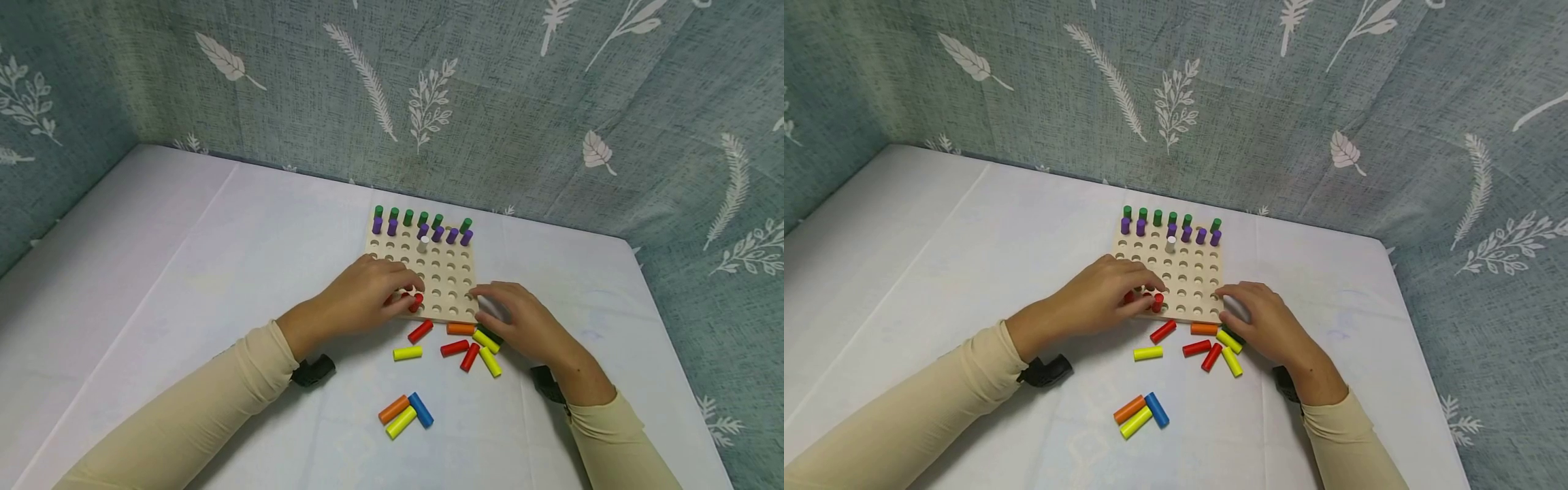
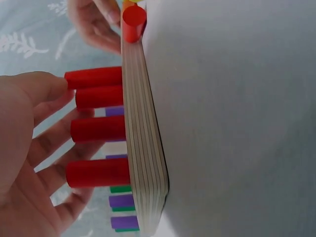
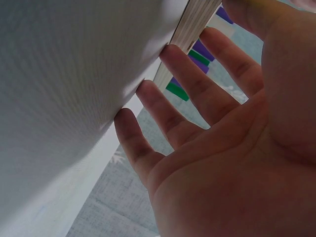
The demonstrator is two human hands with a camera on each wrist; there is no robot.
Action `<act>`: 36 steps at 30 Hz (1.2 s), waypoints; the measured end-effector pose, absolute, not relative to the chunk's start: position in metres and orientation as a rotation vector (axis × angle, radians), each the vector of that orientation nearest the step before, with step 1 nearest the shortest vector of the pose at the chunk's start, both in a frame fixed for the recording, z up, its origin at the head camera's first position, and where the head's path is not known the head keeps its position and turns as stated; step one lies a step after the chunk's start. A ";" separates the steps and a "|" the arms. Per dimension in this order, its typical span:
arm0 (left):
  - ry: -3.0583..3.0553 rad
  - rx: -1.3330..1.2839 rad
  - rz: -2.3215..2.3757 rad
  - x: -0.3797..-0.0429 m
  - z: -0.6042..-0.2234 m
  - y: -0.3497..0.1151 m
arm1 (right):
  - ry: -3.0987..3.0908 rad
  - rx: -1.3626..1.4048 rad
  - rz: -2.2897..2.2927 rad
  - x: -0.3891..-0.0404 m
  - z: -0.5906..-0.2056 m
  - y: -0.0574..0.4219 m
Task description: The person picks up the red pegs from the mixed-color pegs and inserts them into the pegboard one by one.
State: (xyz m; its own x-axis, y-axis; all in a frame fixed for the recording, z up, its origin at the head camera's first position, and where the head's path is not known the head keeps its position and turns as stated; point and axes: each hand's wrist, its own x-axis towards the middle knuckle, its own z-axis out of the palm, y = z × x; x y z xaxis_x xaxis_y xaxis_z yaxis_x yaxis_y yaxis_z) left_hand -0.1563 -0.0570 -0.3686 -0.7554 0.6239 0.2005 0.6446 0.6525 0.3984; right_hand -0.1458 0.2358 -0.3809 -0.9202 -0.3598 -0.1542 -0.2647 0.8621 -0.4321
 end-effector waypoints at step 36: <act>-2.930 -0.686 -0.786 -0.174 -0.358 -0.094 | 2.813 -0.468 -0.607 -0.147 -0.383 0.238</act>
State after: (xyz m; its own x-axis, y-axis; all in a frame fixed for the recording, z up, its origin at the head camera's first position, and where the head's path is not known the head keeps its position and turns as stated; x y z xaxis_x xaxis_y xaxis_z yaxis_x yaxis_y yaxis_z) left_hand -0.1736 -0.0940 -0.3584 -0.9023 0.4075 0.1410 0.4234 0.7751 0.4690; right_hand -0.1466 0.2381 -0.3834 -0.9238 -0.3522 -0.1502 -0.2589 0.8636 -0.4326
